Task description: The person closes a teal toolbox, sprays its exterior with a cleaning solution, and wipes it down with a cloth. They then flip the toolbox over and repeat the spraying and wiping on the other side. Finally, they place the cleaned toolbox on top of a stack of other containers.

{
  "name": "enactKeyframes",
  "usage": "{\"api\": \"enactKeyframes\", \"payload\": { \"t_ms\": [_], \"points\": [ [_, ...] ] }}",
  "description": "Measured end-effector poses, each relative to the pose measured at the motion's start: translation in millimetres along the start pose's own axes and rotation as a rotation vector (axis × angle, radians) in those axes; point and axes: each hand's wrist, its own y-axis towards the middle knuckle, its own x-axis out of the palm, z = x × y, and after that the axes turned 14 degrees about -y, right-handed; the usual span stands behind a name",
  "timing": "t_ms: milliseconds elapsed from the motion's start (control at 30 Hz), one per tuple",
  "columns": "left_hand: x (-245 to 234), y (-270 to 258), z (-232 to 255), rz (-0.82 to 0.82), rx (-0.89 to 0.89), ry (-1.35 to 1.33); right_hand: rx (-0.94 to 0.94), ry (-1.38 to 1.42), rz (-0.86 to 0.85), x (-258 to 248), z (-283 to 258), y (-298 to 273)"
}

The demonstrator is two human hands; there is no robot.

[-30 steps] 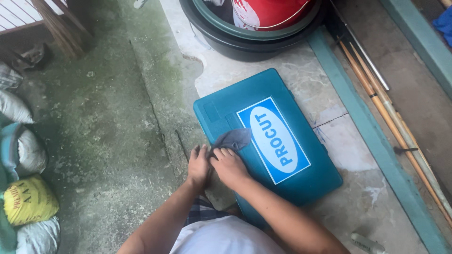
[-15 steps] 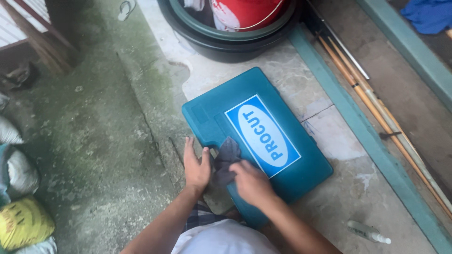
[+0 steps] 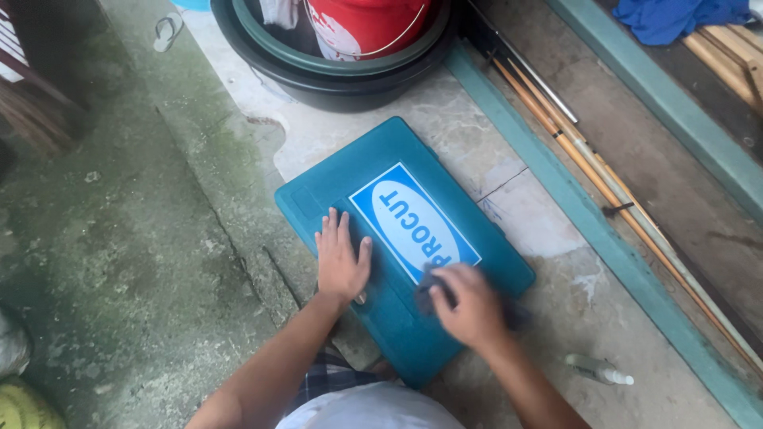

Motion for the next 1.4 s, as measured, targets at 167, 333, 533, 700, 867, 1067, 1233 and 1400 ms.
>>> {"api": "enactKeyframes", "payload": {
  "t_ms": [167,333,533,700,867,1067,1233,1400],
  "points": [
    [-2.9,19.4,-9.4,-0.06,0.026,0.255,-0.337,-0.038,-0.146,35.6,0.3,-8.0],
    [-3.8,29.1,-17.4,0.021,0.023,0.264,-0.489,-0.093,-0.231,59.6,-0.1,29.2],
    [-9.6,35.3,-23.7,0.024,-0.029,0.33,-0.583,-0.171,-0.181,102.5,-20.2,132.8],
    [-11.5,36.9,-16.5,-0.016,-0.058,0.382,-0.452,-0.256,-0.24,132.4,-32.7,227.6],
    [-17.0,38.7,-10.2,-0.046,-0.077,0.372,-0.277,-0.266,-0.255,136.8,-12.8,264.8],
    [-16.1,36.1,-10.8,-0.039,-0.064,0.369,-0.094,-0.241,-0.171,130.7,24.3,264.2],
    [-15.0,37.2,-13.3,-0.031,-0.053,0.399,-0.047,-0.305,-0.186,114.9,47.8,219.3],
    [-13.6,38.4,-12.6,-0.026,-0.079,0.382,-0.083,-0.272,-0.1,88.5,67.3,145.5]
  ]
}}
